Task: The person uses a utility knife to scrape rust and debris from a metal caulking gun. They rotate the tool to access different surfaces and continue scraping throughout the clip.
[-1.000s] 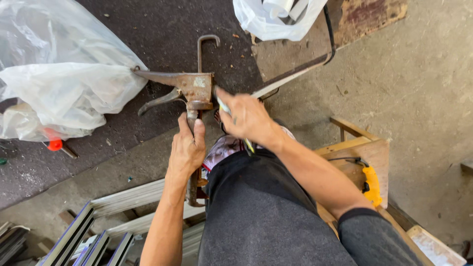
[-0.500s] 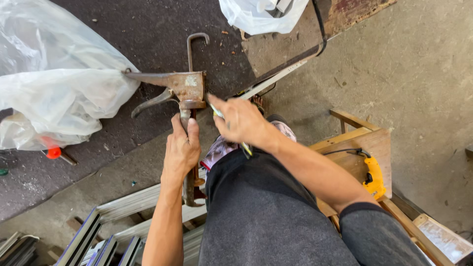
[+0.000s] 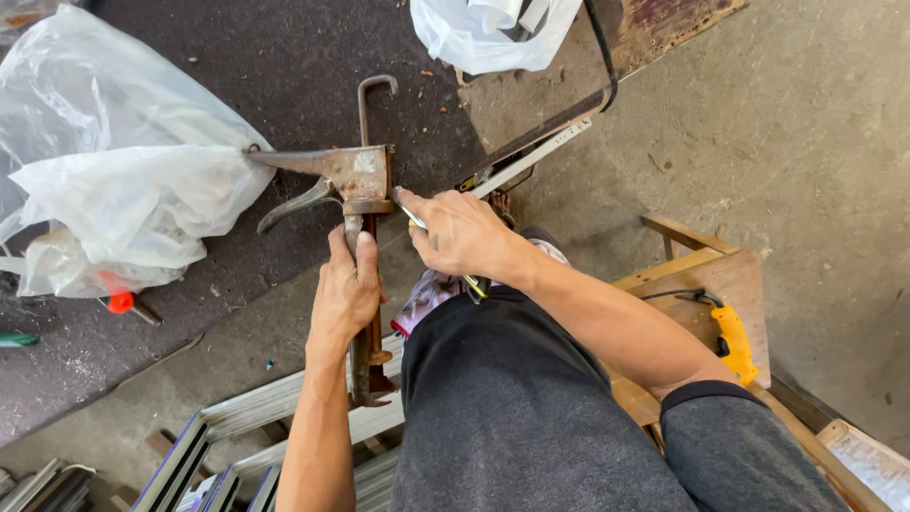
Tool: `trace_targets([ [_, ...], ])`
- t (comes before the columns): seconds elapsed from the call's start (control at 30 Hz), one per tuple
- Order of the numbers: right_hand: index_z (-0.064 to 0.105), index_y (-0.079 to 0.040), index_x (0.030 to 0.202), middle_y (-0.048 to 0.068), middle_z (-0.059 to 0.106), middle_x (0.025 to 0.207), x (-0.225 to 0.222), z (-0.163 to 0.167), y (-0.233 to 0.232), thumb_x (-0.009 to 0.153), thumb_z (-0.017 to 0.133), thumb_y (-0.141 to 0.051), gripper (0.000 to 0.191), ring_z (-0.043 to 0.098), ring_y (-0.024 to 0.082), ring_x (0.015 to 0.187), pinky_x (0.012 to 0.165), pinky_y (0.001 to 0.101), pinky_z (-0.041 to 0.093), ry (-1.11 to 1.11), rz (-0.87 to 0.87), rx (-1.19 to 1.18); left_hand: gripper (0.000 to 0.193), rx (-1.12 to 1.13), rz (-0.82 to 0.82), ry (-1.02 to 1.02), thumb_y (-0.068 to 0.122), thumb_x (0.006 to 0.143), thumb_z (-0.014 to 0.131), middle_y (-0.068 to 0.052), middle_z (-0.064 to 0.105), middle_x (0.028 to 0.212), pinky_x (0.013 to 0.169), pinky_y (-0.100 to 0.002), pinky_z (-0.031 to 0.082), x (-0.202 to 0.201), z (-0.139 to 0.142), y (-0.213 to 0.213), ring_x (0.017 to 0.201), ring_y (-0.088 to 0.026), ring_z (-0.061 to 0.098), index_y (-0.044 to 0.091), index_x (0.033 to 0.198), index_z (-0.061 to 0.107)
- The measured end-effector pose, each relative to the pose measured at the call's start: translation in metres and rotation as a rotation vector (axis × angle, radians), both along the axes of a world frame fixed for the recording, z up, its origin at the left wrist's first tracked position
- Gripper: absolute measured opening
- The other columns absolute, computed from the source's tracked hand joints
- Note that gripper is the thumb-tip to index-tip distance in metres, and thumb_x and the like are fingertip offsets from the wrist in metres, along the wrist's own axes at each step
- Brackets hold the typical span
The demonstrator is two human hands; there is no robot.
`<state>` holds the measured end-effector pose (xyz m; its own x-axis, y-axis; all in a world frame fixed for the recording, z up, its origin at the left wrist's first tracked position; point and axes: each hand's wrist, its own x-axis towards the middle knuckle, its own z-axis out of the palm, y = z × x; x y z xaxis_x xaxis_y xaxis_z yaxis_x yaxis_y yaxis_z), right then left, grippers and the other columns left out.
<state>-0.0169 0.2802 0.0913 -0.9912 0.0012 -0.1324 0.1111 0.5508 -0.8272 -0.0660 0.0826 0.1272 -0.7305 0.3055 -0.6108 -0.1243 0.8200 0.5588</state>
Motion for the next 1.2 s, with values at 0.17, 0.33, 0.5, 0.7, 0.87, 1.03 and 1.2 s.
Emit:
trace_targets([
  [0.17, 0.06, 0.003, 0.135, 0.028, 0.069, 0.077, 0.006, -0.002, -0.004, 0.087, 0.059, -0.019, 0.053, 0.07, 0.045, 0.07, 0.067, 0.0516, 0.059, -0.107, -0.084, -0.01, 0.048, -0.029, 0.003, 0.004, 0.044, 0.105, 0.038, -0.015, 0.066, 0.06, 0.057, -0.045, 0.054, 0.005, 0.0, 0.003, 0.054, -0.03, 0.071, 0.005, 0.132, 0.046],
  [0.33, 0.061, 0.006, 0.132, 0.03, 0.069, 0.077, 0.004, -0.001, -0.006, 0.087, 0.061, -0.019, 0.051, 0.069, 0.049, 0.073, 0.072, 0.0569, 0.056, -0.009, -0.066, 0.1, 0.048, -0.037, 0.022, 0.002, 0.044, 0.105, 0.037, -0.014, 0.066, 0.061, 0.056, -0.044, 0.055, 0.009, -0.001, 0.006, 0.053, -0.029, 0.071, 0.006, 0.133, 0.044],
  [0.5, 0.052, 0.007, 0.139, 0.031, 0.069, 0.077, -0.004, 0.001, -0.001, 0.086, 0.056, -0.017, 0.059, 0.071, 0.047, 0.071, 0.074, 0.0531, 0.06, -0.154, 0.021, 0.059, 0.048, -0.012, 0.014, -0.006, 0.044, 0.105, 0.037, -0.014, 0.066, 0.061, 0.054, -0.045, 0.054, 0.01, 0.0, 0.005, 0.052, -0.029, 0.071, 0.005, 0.131, 0.046],
  [0.7, 0.061, -0.003, 0.135, 0.03, 0.07, 0.081, -0.007, 0.006, 0.003, 0.09, 0.059, -0.023, 0.05, 0.07, 0.048, 0.077, 0.075, 0.054, 0.058, -0.073, 0.001, 0.169, 0.051, -0.035, 0.03, -0.008, 0.046, 0.104, 0.037, -0.015, 0.067, 0.063, 0.055, -0.045, 0.055, 0.009, 0.004, 0.006, 0.053, -0.029, 0.071, 0.006, 0.134, 0.046],
  [0.87, 0.054, -0.003, 0.142, 0.028, 0.072, 0.086, -0.007, 0.005, 0.004, 0.087, 0.057, -0.022, 0.058, 0.071, 0.046, 0.08, 0.078, 0.0535, 0.058, -0.237, 0.019, 0.15, 0.053, -0.031, 0.028, 0.002, 0.045, 0.103, 0.038, -0.017, 0.066, 0.063, 0.056, -0.045, 0.056, 0.008, 0.01, 0.008, 0.053, -0.03, 0.071, 0.005, 0.137, 0.045],
  [1.03, 0.053, -0.001, 0.144, 0.029, 0.07, 0.09, -0.003, 0.004, 0.002, 0.09, 0.059, -0.023, 0.058, 0.07, 0.047, 0.083, 0.08, 0.0555, 0.056, -0.082, -0.017, 0.184, 0.055, -0.024, 0.064, -0.077, 0.046, 0.101, 0.038, -0.017, 0.067, 0.065, 0.056, -0.045, 0.057, 0.006, 0.013, 0.008, 0.052, -0.03, 0.072, 0.006, 0.139, 0.043],
  [1.2, 0.051, -0.006, 0.147, 0.026, 0.069, 0.088, -0.014, 0.007, 0.009, 0.092, 0.058, -0.023, 0.059, 0.07, 0.044, 0.077, 0.075, 0.0533, 0.057, -0.138, 0.002, 0.225, 0.059, -0.072, 0.036, -0.181, 0.049, 0.104, 0.034, -0.021, 0.07, 0.075, 0.057, -0.043, 0.059, -0.01, 0.028, 0.011, 0.053, -0.028, 0.072, 0.006, 0.145, 0.038],
])
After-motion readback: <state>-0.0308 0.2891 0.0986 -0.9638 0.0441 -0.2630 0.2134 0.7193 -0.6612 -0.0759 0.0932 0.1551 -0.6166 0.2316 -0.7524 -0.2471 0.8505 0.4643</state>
